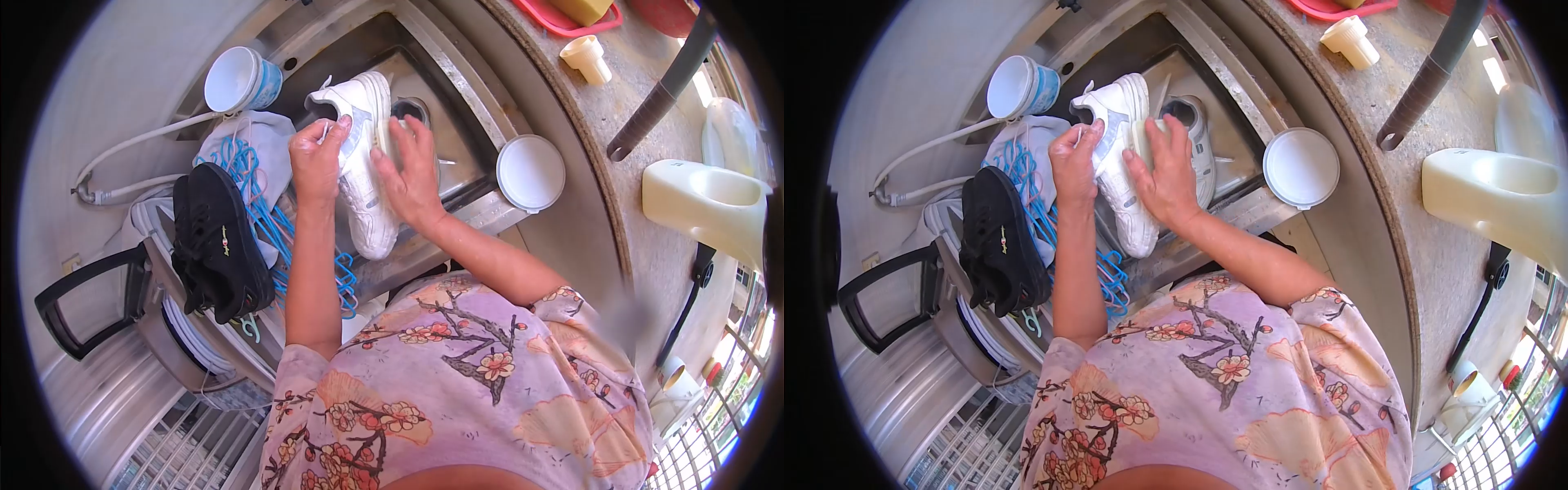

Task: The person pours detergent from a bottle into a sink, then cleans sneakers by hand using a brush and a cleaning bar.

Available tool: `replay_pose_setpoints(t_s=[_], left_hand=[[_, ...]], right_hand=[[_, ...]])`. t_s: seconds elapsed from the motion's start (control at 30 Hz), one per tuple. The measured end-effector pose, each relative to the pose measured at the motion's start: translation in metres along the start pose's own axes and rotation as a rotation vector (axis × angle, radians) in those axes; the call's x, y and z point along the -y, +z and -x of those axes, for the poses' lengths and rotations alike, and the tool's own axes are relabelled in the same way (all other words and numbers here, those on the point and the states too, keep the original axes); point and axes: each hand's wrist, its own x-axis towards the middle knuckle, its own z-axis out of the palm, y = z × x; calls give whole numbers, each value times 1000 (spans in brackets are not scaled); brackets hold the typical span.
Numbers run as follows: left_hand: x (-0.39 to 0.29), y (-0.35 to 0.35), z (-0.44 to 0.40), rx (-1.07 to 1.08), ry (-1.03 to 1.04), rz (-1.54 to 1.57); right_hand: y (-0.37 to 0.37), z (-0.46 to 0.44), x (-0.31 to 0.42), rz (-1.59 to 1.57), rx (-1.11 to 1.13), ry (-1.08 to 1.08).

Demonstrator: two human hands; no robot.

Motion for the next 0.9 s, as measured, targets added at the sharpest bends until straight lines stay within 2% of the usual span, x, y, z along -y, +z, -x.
replay_pose_setpoints(t_s=[0.1, 0.13, 0.2, 0.23, 0.27, 0.33, 0.4, 0.43, 0.5, 0.6, 0.7, 0.77, 0.87, 0.9], left_hand=[[10, -4, 2, 27, -31, -56], [11, -3, 4, 28, -30, -55], [8, -1, 11, 162, -126, -75], [8, -3, 12, 257, -90, -139], [5, -3, 12, 255, -93, -144], [1, 3, 11, 311, -39, -159], [7, -3, 5, 324, 24, -234], [5, -1, 5, 257, -14, -120], [9, -4, 2, 162, -105, 110], [12, -3, 8, 213, -169, 72], [12, -8, 9, 284, -200, 103], [5, -4, 7, 312, -208, 123], [1, -3, 8, 373, -174, 40], [3, -3, 6, 306, -181, 80]], right_hand=[[-9, 25, 11, 72, 102, -105], [-7, 18, 6, 81, 63, -121], [0, -14, -10, 117, -73, -142], [6, -43, -20, 143, -170, -143], [7, -68, -25, 126, -215, -172], [11, -94, -31, 81, -173, -137], [12, -100, -36, 20, -140, -95], [8, -86, -32, 24, -168, -134], [1, -26, -14, 50, -43, -176], [-2, 18, -13, -51, -15, -161], [7, -25, -24, -14, -85, -140], [17, -77, -29, -100, -229, -15], [13, -106, -29, 66, -195, -51], [11, -92, -27, 61, -184, -94]])
